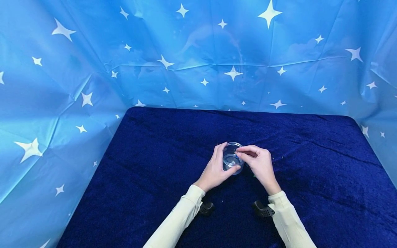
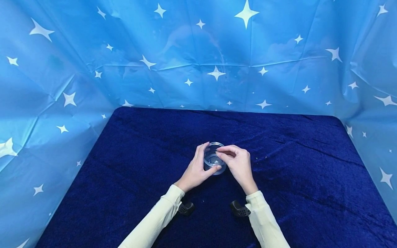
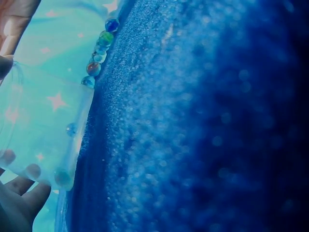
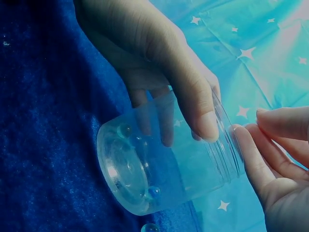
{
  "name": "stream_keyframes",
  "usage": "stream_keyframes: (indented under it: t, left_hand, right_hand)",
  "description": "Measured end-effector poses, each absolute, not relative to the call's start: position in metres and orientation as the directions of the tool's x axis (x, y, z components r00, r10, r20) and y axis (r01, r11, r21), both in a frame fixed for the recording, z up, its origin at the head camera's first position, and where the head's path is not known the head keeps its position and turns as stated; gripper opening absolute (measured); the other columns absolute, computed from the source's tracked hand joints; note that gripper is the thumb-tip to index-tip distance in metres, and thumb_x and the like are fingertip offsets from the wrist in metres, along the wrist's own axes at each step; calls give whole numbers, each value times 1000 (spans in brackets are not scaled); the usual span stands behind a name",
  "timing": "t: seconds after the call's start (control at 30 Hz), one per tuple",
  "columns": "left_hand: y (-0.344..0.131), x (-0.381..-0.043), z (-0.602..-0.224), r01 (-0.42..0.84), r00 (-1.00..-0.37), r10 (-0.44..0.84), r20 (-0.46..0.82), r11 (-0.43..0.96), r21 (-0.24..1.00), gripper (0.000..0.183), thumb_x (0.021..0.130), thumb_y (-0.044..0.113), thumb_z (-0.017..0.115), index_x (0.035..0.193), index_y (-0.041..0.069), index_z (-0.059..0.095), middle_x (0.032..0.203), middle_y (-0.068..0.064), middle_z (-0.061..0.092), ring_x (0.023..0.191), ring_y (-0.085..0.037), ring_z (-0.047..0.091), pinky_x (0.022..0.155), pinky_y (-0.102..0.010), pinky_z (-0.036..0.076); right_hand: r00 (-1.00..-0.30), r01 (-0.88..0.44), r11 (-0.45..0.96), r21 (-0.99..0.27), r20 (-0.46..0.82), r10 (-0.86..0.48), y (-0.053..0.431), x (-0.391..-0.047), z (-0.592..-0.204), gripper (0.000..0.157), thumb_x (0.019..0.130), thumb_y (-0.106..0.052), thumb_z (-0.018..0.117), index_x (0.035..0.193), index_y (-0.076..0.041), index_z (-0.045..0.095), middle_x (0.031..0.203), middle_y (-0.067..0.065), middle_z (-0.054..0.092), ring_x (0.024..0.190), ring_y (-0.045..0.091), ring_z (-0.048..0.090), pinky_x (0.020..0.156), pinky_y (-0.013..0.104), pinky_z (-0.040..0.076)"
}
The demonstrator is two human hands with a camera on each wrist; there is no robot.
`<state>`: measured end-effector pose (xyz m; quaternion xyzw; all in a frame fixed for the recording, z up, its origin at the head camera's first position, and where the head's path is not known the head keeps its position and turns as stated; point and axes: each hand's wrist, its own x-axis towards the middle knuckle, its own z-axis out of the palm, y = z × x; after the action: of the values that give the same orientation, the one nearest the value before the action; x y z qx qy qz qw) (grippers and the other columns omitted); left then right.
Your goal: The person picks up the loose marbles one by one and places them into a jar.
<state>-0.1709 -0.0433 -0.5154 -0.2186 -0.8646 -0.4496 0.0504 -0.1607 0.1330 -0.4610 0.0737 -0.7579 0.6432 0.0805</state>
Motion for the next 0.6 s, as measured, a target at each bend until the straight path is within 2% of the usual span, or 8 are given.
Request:
stream_keyframes:
  t: [0.27, 0.6]
  left_hand:
    - [-43, -171, -517, 434, -895, 339, 290, 504, 747, 89, 89, 35, 80, 155, 2, 30, 150, -17, 41, 137, -33, 49, 114, -45, 40]
    - [-44, -172, -517, 454, -886, 340, 316, 496, 740, 87, 90, 33, 80, 154, 1, 31, 150, -17, 42, 136, -33, 49, 114, -45, 40]
  right_hand:
    - [-974, -216, 152, -965, 223, 32, 137, -160, -460, 13, 89, 0, 79, 99, 8, 77, 98, 23, 75, 81, 1, 69, 71, 16, 54]
    - [-973, -204, 66, -977, 210, 100, 152, -161, -458, 17, 92, 5, 74, 104, 17, 72, 102, 30, 73, 80, 9, 74, 76, 22, 58]
